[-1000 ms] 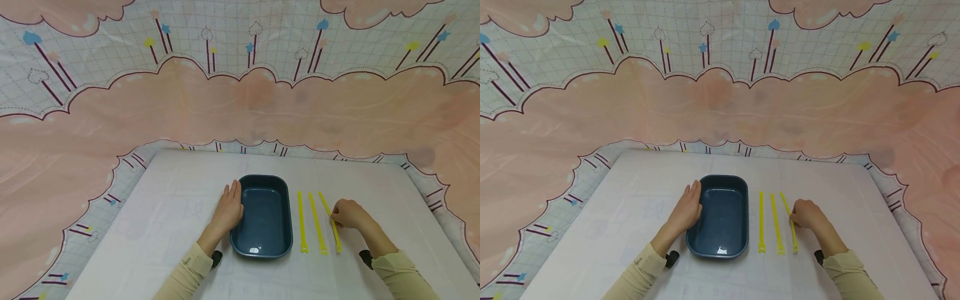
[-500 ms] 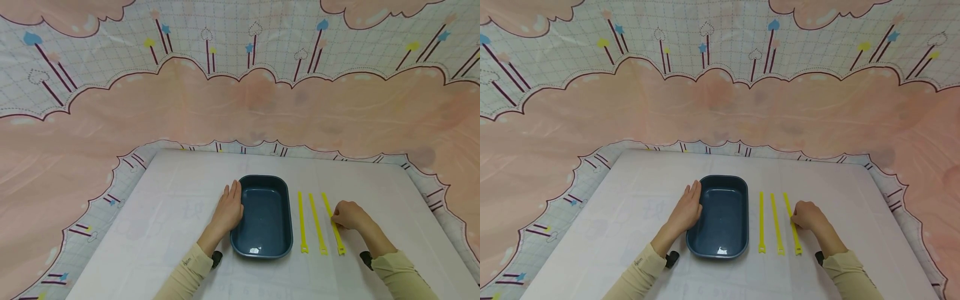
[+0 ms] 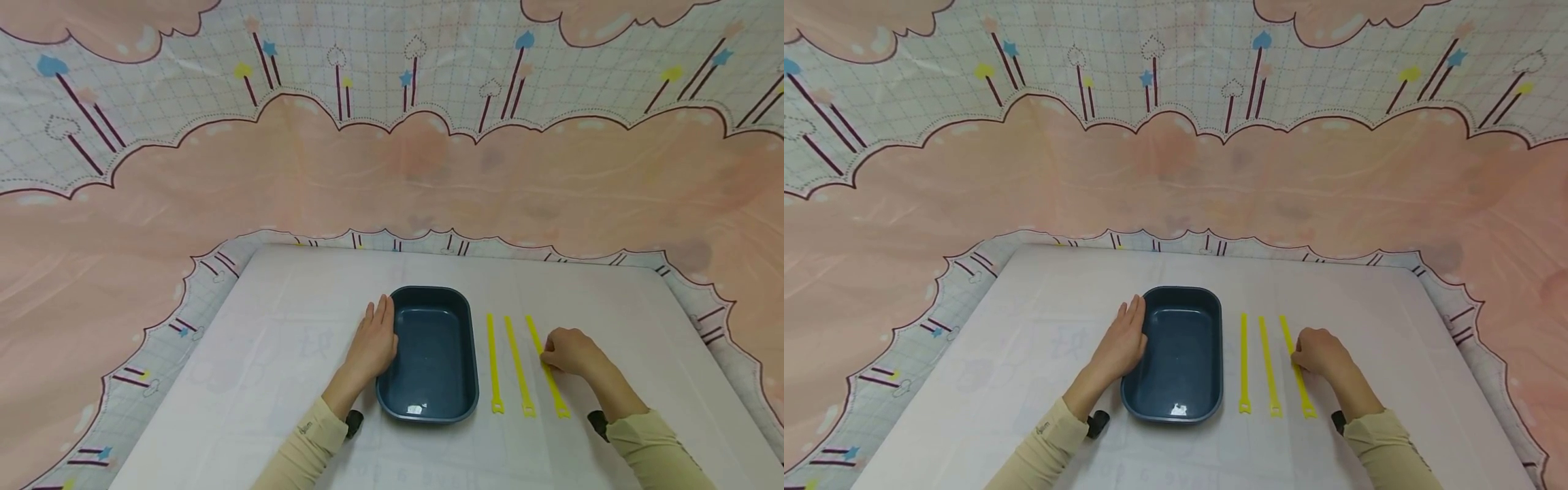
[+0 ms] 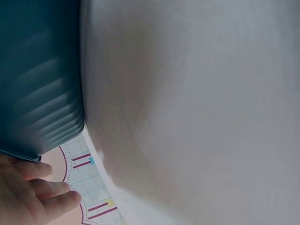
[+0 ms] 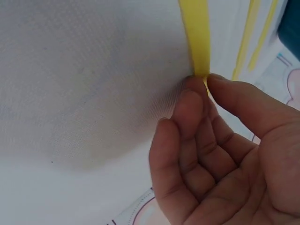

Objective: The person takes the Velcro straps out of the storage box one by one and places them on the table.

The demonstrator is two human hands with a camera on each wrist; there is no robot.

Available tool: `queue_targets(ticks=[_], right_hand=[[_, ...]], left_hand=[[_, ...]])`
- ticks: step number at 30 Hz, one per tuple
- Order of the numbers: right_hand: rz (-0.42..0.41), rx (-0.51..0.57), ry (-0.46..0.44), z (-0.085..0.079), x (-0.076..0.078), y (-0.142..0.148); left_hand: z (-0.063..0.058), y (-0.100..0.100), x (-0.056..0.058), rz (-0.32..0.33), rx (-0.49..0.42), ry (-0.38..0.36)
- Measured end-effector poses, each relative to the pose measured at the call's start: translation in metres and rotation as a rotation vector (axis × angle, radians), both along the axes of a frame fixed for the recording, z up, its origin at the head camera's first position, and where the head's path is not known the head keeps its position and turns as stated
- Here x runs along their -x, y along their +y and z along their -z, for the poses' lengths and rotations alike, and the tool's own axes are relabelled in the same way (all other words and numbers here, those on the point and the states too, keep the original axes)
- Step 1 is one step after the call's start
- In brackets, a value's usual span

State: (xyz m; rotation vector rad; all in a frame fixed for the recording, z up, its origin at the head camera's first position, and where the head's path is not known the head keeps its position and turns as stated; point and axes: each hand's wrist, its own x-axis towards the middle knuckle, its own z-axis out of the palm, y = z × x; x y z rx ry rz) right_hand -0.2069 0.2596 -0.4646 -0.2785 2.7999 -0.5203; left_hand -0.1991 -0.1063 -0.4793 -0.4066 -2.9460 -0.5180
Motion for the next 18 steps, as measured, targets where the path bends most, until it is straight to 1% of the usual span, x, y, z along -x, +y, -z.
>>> queue_targets(ticks=[3, 7, 10, 13, 15, 18], right_hand=[[0.005, 0.008, 0.061, -0.001, 0.001, 0.003], [0.039, 0.022, 0.147, -0.004, 0.002, 0.005], [0.067, 0.030, 0.168, -0.006, 0.002, 0.006], [0.075, 0.028, 0.193, -0.005, 0.001, 0.008], [0.070, 0.022, 0.222, -0.004, 0.000, 0.010], [0.065, 0.005, 0.254, 0.000, -0.001, 0.013]], left_hand=[[0.000, 0.000, 0.000, -0.002, 0.006, -0.006], [-0.002, -0.002, 0.001, -0.011, 0.001, 0.004], [-0.005, -0.005, 0.002, -0.012, -0.016, 0.019], [-0.008, -0.011, 0.006, -0.013, -0.029, 0.042], [-0.010, -0.016, 0.009, -0.024, -0.039, 0.068], [-0.011, -0.027, 0.013, -0.062, -0.041, 0.096]])
